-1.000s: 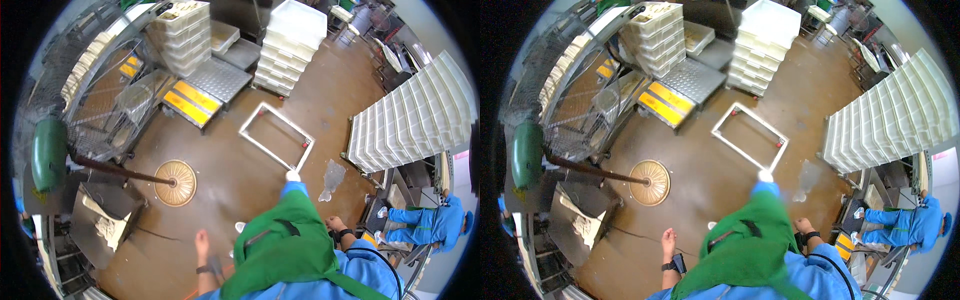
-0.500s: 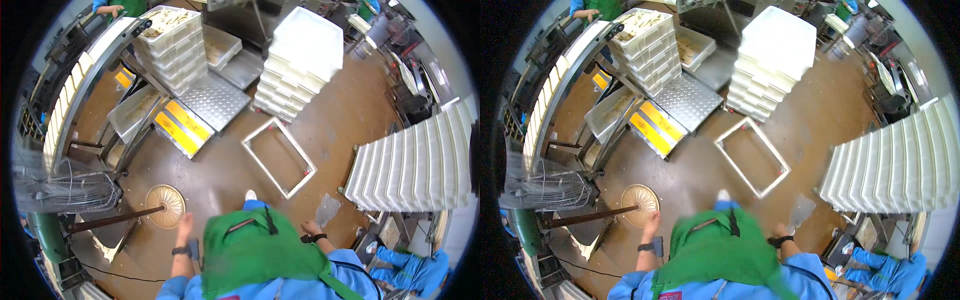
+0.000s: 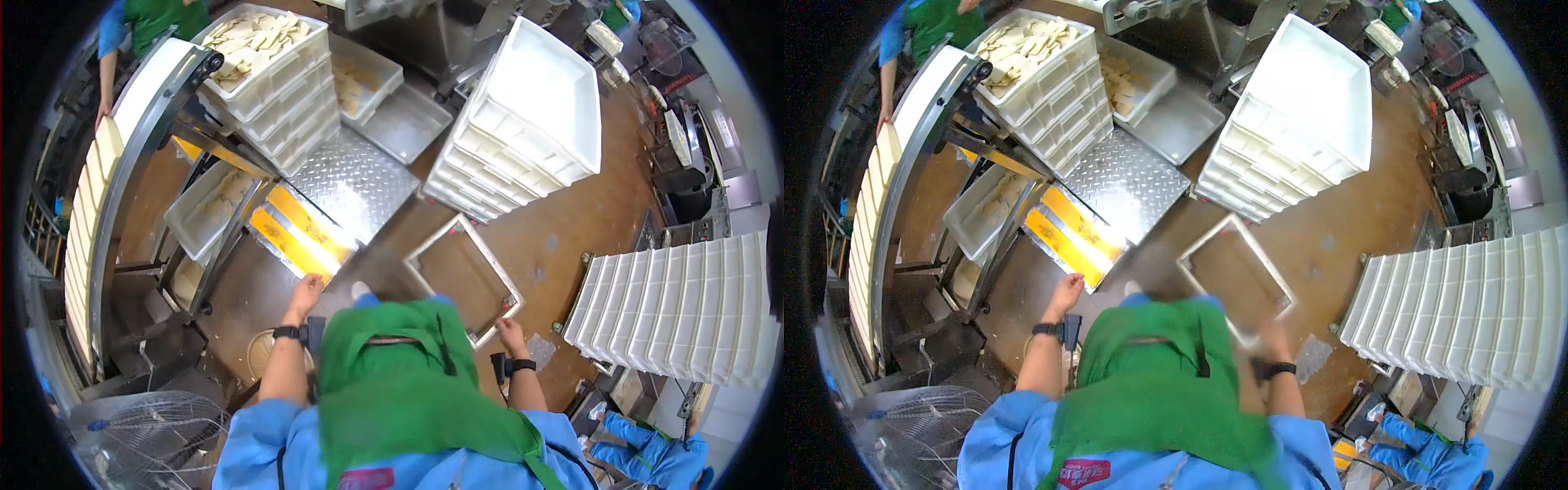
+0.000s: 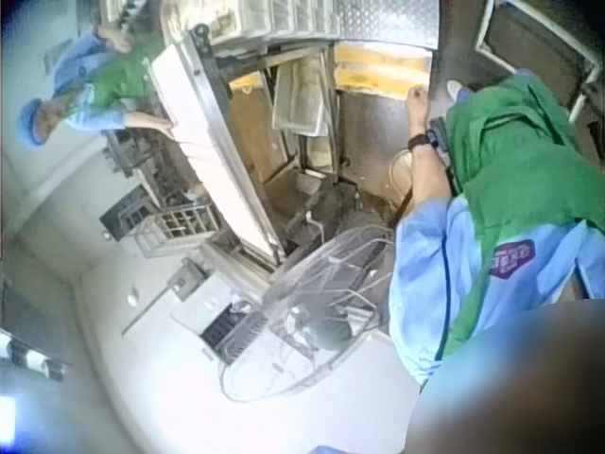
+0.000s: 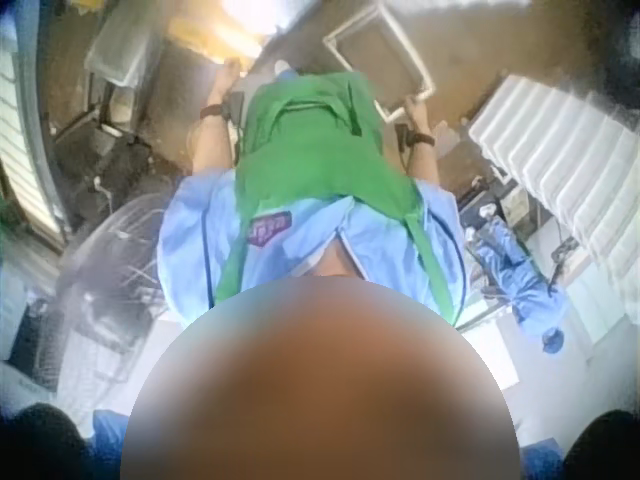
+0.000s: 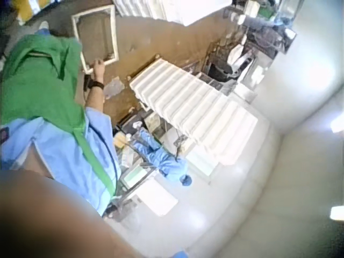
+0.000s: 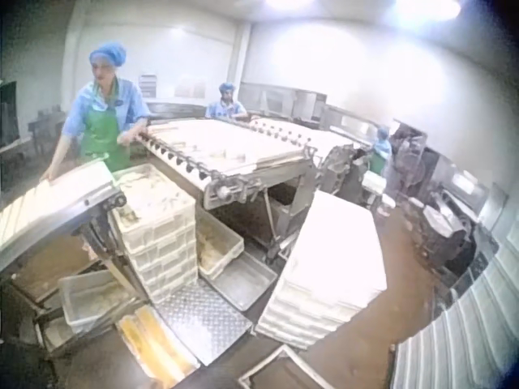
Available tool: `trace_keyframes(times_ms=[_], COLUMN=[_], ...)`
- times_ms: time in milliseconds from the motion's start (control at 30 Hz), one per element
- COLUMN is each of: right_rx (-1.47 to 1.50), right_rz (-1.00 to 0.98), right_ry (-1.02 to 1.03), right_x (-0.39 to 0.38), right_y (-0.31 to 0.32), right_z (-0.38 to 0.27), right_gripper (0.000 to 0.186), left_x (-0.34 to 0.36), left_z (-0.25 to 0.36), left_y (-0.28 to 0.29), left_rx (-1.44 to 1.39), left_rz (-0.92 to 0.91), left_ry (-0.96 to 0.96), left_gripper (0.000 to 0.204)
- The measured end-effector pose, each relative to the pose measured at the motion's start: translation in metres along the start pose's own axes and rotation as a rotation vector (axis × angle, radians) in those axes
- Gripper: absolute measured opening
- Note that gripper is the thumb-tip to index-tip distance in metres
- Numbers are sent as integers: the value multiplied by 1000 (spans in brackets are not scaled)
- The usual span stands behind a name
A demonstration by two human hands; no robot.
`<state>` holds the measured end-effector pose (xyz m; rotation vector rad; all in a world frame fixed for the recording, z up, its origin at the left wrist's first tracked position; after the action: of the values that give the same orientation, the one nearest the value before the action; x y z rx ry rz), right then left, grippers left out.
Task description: The person stands at a conveyor belt in a food processing facility, picking up rectangular blocks of a light-colored food product. They separate the blocks and place them into a white bin below the belt. The person repeats this action continuously, handling the blocks one by one.
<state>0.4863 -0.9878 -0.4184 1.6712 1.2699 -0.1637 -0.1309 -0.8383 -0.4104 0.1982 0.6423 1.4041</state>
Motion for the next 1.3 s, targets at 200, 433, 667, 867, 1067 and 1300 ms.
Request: trace_keyframes(times_ms=[200, 433, 667, 867, 1067, 1300], right_rx=[80, -215, -173, -332, -477, -294], right_rz=[-187, -296, -270, -273, -297, -371], right_ry=[-358, -344, -333, -94, -185, -11], right_x=[-51, -23, 8, 40, 46, 47], right_y=[-58, -93, -111, -133, -134, -126], right_z=[13, 83, 1, -25, -79, -256], right_gripper=[33, 35, 36, 36, 35, 36], left_x=[60, 46, 27, 22, 2, 40], left_z=[-7, -56, -85, -78, -112, -121], left_y=[47, 85, 87, 94, 99, 130], left_rx=[116, 262, 225, 159, 211, 78], left_rz=[-13, -105, -114, -63, -84, 122], left_ry=[56, 141, 206, 240, 292, 146], left_gripper=[31, 31, 34, 33, 33, 27])
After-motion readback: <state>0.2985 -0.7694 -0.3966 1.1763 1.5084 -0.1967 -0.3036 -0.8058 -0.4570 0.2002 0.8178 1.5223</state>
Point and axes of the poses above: each hand's wrist, its own x-axis towards the middle knuckle, its own y-axis out of the back of the hand, z = x × y, the point moved 10 cm from there along x, towards the middle knuckle, and after that the axes turned 13 degrees about -y, right-handed, at the moved point
